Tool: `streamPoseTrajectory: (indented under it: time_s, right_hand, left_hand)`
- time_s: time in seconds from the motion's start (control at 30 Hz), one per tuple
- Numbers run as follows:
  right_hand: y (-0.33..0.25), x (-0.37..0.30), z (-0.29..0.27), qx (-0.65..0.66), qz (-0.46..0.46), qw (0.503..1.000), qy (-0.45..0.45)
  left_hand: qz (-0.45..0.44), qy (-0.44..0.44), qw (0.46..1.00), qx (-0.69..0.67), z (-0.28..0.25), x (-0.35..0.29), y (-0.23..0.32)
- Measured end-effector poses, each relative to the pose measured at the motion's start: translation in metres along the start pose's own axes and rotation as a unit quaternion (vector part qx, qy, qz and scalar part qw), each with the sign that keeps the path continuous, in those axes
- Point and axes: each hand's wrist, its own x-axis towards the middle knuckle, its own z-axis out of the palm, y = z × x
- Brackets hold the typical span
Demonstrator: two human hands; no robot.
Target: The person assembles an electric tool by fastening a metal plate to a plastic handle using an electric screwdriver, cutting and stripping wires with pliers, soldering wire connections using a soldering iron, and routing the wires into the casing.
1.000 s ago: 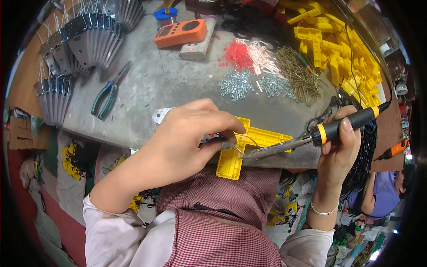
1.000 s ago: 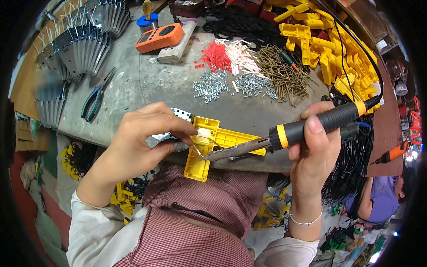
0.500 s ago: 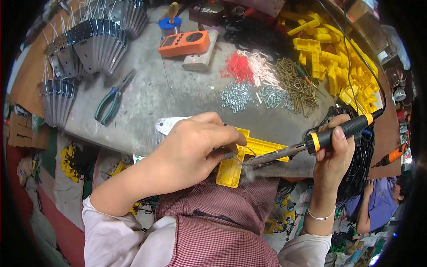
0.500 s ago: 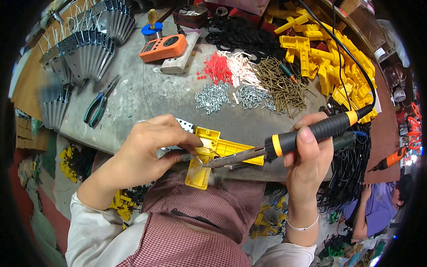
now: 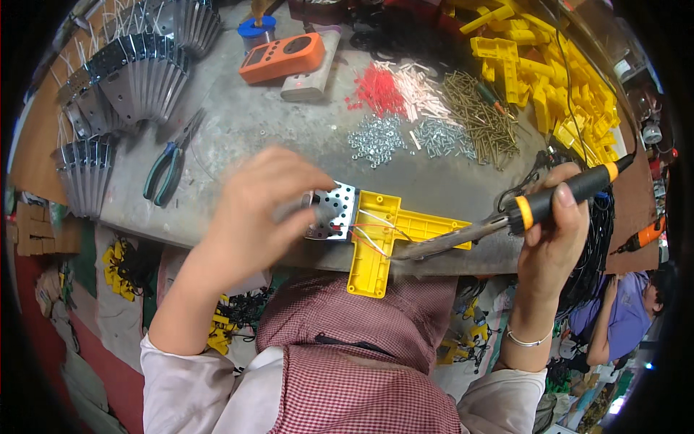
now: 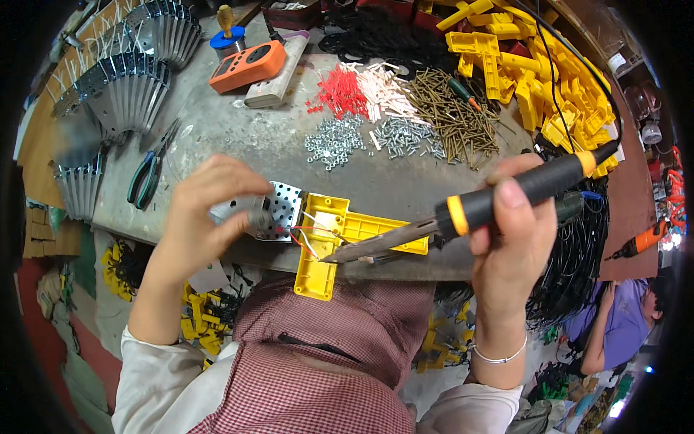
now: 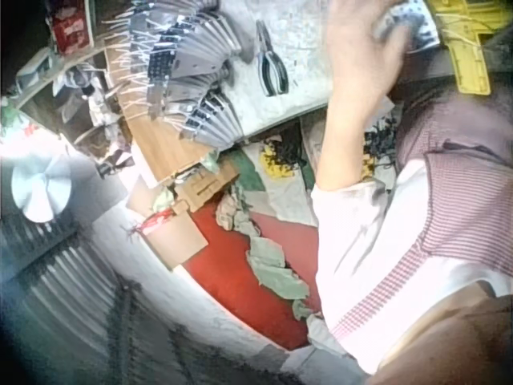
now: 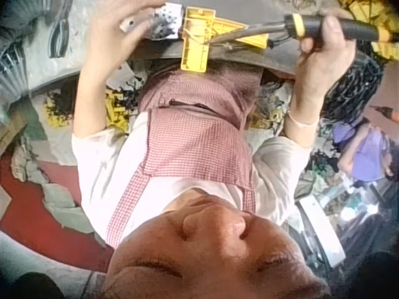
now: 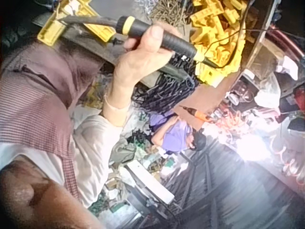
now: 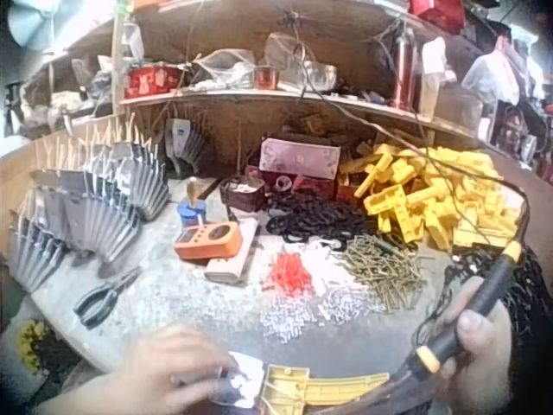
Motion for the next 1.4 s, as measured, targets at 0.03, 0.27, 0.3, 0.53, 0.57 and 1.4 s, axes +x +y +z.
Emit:
streamPoseTrajectory:
  time_s: [0.03,0.27,0.3,0.53,0.57,1.4]
  right_hand:
    - [0.001,0.003,-0.005,0.000,-0.021,1.000,0.008]
    - [0.003,0.046,0.005,0.073,-0.059,0.989,0.110]
    - [0.008,0.058,0.010,0.065,-0.073,0.995,0.024]
    - [0.063,0.159,0.117,0.041,-0.172,0.978,-0.110]
    - [0.078,0.177,0.127,0.030,-0.204,0.971,-0.120]
    - [0.033,-0.024,0.016,-0.167,0.042,0.912,-0.371]
  left_hand:
    - [0.028,-0.010,1.000,-0.008,0.002,-0.001,0.007]
    - [0.183,0.047,0.982,0.012,0.036,-0.004,0.023]
    - [0.190,0.068,0.979,0.016,0.039,-0.004,0.023]
    - [0.159,0.085,0.984,-0.003,0.052,-0.013,0.021]
    - [0.153,0.086,0.984,0.000,0.052,-0.013,0.023]
    - [0.130,0.116,0.984,0.023,0.050,-0.011,0.023]
